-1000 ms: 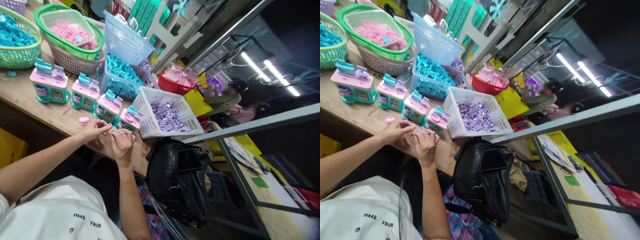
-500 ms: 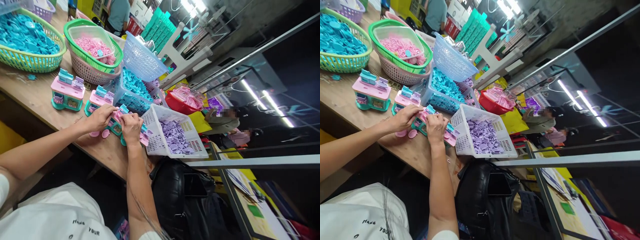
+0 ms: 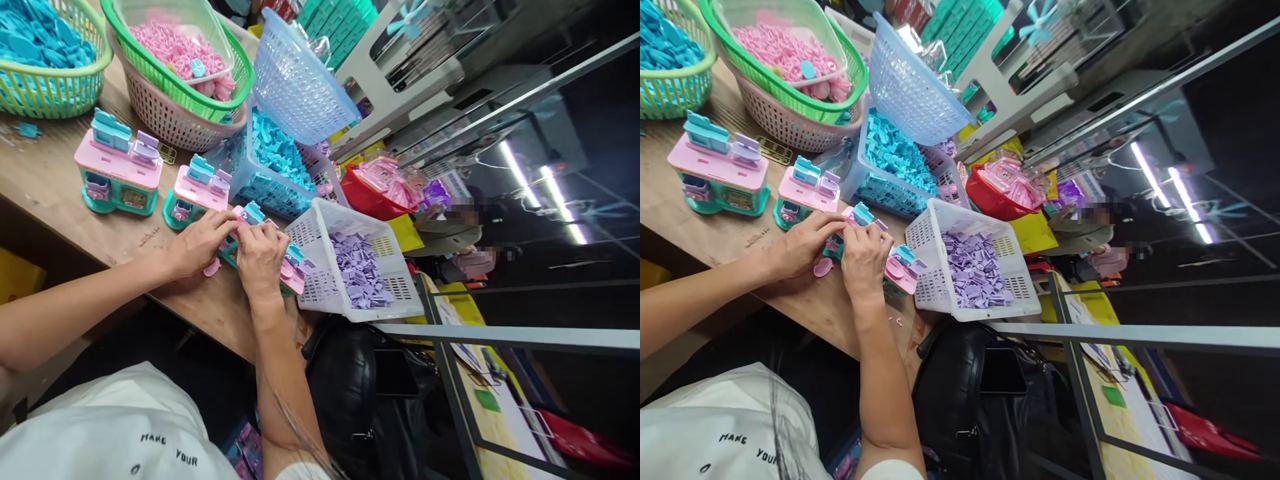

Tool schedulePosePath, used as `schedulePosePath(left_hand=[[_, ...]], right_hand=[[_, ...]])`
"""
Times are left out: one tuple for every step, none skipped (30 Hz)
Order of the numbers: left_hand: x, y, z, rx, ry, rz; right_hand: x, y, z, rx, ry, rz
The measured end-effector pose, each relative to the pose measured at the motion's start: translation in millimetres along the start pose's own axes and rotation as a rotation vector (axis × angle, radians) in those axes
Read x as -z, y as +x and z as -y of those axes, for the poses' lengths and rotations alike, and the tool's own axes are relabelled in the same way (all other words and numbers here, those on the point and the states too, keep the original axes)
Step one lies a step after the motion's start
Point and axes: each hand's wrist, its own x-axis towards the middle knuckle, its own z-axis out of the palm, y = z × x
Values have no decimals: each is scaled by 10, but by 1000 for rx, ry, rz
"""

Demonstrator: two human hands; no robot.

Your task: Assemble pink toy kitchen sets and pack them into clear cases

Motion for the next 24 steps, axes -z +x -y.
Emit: schedulePosePath(left_hand=[[21,8,-20,6,40,49],[46,19,-40,14,79,91],[75,32,-62,22,114,122],[106,43,-82,28,140,144],[136,51,-101,29,153,160],[164,51,-117,25,153,169],[186,42,-129,19,150,165],[199,23,-138,11,148,142],[202,-5,-146,7,151,106],[194,-41,-154,10,161,66],[177,-83,-164,22,178,39],[153,-126,-178,45,197,32],[123,-168,-195,73,212,49],[91,-206,-214,98,222,82],[56,-238,-232,112,228,120],[19,-261,-246,115,230,148],[-20,-275,-253,108,226,161],[-60,-280,-252,91,220,158],[-100,-276,-244,70,217,148],[-139,-264,-232,53,217,131],[-176,-247,-223,44,215,118],[-209,-226,-221,47,211,110],[-237,-205,-233,60,198,117],[-261,-187,-261,84,169,138]], right_hand=[[-16,-13,22,-25,16,-6],[-34,-18,47,-55,31,-15],[-50,-15,74,-83,43,-21],[-61,-5,99,-109,54,-23],[-64,9,117,-128,66,-21],[-55,19,123,-139,83,-18],[-33,15,112,-136,109,-15],[0,-13,78,-119,147,-18],[41,-76,22,-97,193,-35],[86,-182,-57,-81,243,-68],[129,-333,-153,-84,288,-115],[166,-526,-260,-118,321,-173],[192,-751,-369,-183,340,-232],[205,-993,-473,-269,344,-278],[204,-1236,-567,-358,338,-296],[189,-1463,-647,-438,326,-281],[163,-1660,-710,-500,312,-239],[128,-1816,-755,-542,301,-185],[89,-1929,-786,-570,293,-131],[51,-1997,-803,-589,291,-89],[19,-2026,-810,-602,294,-64],[-4,-2026,-809,-611,304,-49],[-19,-2006,-804,-614,316,-41],[-25,-1976,-796,-612,325,-37]])
